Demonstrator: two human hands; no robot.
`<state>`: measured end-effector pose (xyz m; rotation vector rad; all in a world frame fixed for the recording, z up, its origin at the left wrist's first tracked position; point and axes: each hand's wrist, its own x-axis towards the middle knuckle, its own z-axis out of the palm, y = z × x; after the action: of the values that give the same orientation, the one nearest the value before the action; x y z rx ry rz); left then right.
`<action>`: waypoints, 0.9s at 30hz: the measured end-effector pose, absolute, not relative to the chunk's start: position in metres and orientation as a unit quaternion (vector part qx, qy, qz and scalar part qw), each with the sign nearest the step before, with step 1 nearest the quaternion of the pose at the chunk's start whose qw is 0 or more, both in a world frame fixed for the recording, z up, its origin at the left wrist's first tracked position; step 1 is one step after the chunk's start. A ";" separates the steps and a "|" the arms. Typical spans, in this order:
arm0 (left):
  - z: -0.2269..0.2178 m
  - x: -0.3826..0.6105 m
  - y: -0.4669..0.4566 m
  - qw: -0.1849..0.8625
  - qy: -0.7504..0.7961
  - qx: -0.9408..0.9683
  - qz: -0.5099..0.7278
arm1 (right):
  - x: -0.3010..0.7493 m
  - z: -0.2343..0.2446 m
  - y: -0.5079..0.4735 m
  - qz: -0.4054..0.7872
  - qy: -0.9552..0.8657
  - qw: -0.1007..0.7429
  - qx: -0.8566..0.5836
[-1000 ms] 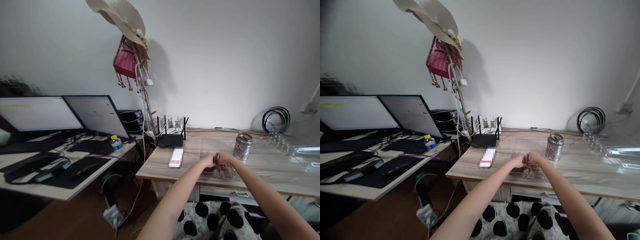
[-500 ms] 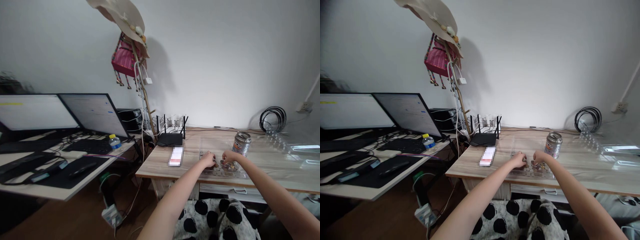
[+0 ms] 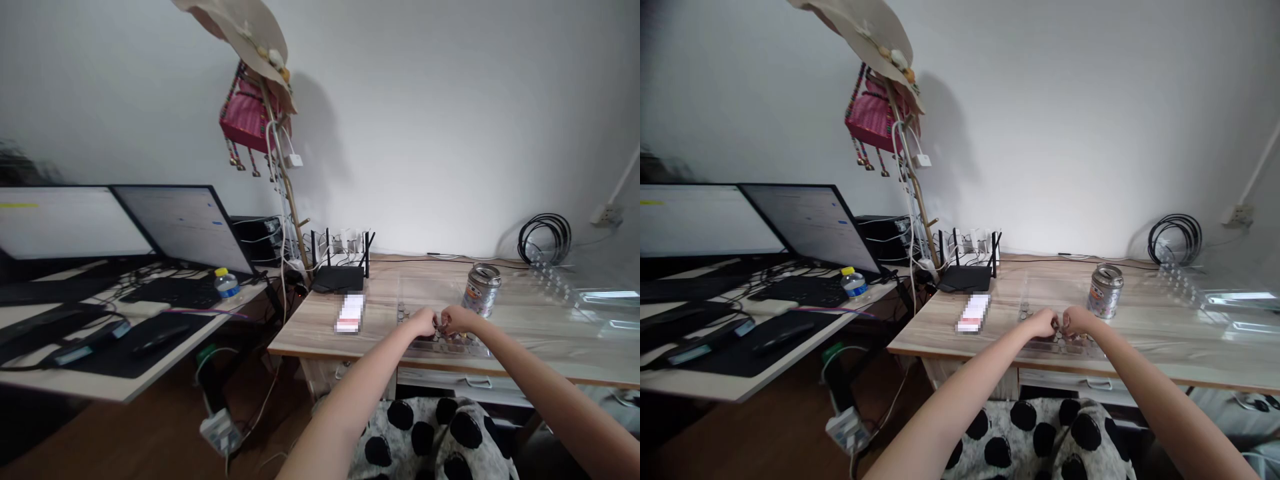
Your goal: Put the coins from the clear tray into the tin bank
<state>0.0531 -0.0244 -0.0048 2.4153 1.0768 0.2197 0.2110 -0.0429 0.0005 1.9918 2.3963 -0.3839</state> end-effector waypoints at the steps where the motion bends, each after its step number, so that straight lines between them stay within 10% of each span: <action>1: -0.005 0.052 -0.025 0.250 0.395 0.880 0.085 | 0.211 0.000 -0.043 -0.130 0.764 0.005 0.632; 27: 0.012 0.049 -0.047 0.685 0.387 0.469 0.400 | 0.186 0.059 -0.037 -0.116 0.775 -0.117 0.610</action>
<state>0.0489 -0.0472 0.0120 1.0513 0.8682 0.8971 0.1861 -0.0372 0.0592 2.0721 2.6358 -0.3942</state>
